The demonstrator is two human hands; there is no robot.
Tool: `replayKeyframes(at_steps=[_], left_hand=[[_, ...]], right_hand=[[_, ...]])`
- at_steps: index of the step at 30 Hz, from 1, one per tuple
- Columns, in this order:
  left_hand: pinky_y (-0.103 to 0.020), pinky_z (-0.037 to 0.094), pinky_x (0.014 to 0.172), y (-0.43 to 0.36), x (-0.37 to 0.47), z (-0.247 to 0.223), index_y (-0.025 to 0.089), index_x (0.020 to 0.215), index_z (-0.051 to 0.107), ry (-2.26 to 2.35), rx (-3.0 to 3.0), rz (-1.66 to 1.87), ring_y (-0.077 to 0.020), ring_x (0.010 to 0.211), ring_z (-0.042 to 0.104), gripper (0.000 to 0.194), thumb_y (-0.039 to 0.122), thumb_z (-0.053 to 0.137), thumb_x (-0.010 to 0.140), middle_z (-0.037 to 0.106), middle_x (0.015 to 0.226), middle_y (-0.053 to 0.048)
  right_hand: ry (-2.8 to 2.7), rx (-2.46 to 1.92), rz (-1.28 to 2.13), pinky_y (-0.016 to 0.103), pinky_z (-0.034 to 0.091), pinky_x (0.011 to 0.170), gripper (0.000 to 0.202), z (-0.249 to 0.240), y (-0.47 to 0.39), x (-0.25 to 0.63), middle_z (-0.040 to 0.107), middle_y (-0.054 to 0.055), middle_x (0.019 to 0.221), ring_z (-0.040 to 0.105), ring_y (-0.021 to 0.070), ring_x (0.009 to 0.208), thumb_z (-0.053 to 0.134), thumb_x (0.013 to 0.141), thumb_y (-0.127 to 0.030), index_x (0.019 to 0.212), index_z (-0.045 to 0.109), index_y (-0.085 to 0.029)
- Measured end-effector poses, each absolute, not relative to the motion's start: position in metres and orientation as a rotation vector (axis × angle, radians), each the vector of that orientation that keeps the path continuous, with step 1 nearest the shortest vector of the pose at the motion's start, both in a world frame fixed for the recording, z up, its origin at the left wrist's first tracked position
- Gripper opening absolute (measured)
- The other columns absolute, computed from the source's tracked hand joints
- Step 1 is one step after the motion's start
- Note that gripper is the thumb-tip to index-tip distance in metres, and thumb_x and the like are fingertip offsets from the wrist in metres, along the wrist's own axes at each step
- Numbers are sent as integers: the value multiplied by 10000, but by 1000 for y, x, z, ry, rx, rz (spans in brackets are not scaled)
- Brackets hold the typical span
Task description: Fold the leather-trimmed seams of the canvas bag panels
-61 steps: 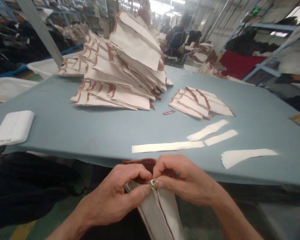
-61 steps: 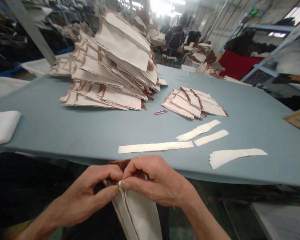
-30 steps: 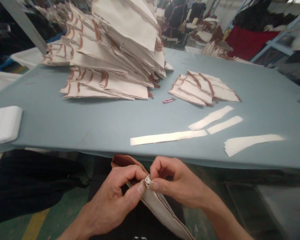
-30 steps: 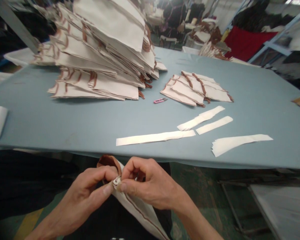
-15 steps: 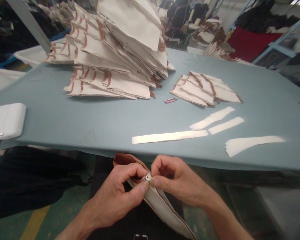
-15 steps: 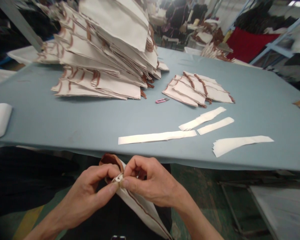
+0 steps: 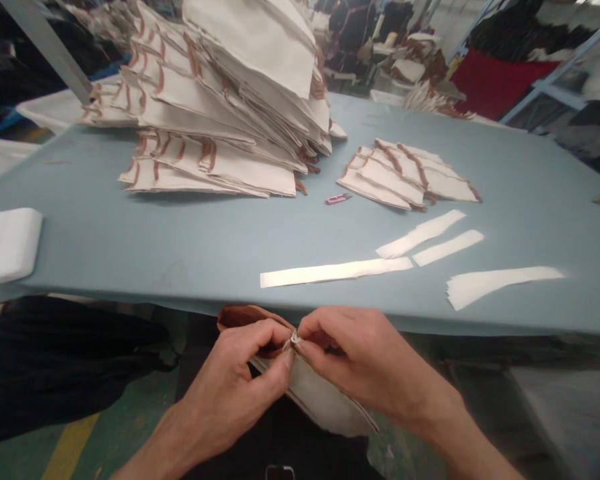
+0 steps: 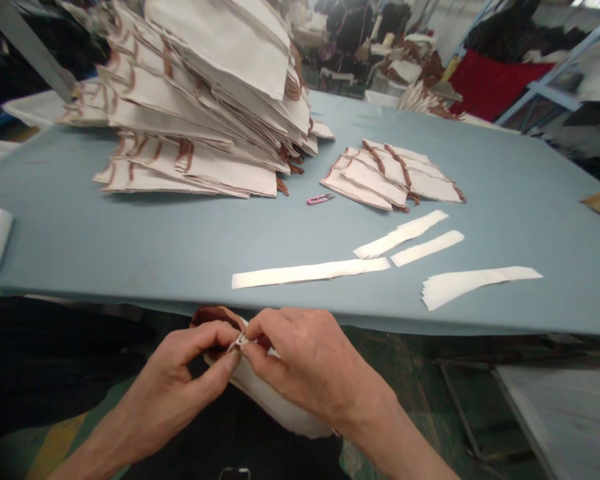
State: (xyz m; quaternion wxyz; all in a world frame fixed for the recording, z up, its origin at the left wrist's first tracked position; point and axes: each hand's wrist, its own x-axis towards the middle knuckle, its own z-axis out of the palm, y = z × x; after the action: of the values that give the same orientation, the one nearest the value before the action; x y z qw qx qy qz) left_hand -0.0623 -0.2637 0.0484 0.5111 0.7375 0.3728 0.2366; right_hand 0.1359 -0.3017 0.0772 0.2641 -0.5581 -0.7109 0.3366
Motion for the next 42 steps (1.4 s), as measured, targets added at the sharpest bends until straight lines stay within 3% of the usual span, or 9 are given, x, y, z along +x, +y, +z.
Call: replayKeyframes(at_steps=[5, 17, 22, 28, 36, 42], left_hand=[[-191, 466, 633, -265, -64, 49, 190, 768, 692, 895, 1747, 565, -118, 666, 623, 175, 133, 557, 865, 714, 749, 29], [-273, 497, 699, -266, -69, 42, 173, 819, 723, 944, 1521, 532, -209, 789, 658, 248, 349, 570, 903, 725, 844, -43], [-254, 480, 692, -267, -66, 42, 176, 713, 674, 1035, 1458, 558, -175, 724, 623, 267, 319, 545, 899, 683, 745, -11], [-240, 459, 647, -275, -66, 44, 176, 737, 677, 1088, 1536, 582, -160, 678, 609, 285, 333, 526, 921, 678, 714, -2], [-228, 464, 619, -281, -67, 41, 178, 734, 649, 1087, 1589, 608, -150, 640, 606, 245, 309, 552, 917, 673, 695, 4], [-215, 436, 592, -282, -69, 27, 176, 714, 635, 1050, 1463, 688, -128, 612, 549, 245, 310, 580, 911, 630, 680, 17]], right_hand=[[-1636, -1605, 1188, 219, 402, 581, 97, 71, -302, 128, 637, -44, 688, 575, 108, 616, 624, 880, -233, 788, 616, -206], [-1408, -1679, 903, 258, 407, 585, 91, 52, -316, 91, 573, -34, 666, 562, 134, 596, 574, 817, -270, 774, 501, -235], [-1328, -1667, 940, 271, 417, 624, 116, 46, -318, 82, 560, -27, 699, 562, 143, 630, 590, 828, -293, 798, 497, -230], [-1005, -1449, 1302, 256, 410, 629, 152, 37, -329, 77, 485, -34, 760, 469, 140, 698, 564, 859, -358, 873, 489, -227], [-1065, -1618, 1118, 296, 444, 703, 119, 30, -340, 69, 555, -11, 796, 535, 160, 739, 606, 846, -295, 885, 525, -217], [-968, -1532, 1122, 267, 453, 655, 111, 24, -345, 56, 558, -17, 796, 538, 143, 708, 588, 866, -292, 897, 508, -222]])
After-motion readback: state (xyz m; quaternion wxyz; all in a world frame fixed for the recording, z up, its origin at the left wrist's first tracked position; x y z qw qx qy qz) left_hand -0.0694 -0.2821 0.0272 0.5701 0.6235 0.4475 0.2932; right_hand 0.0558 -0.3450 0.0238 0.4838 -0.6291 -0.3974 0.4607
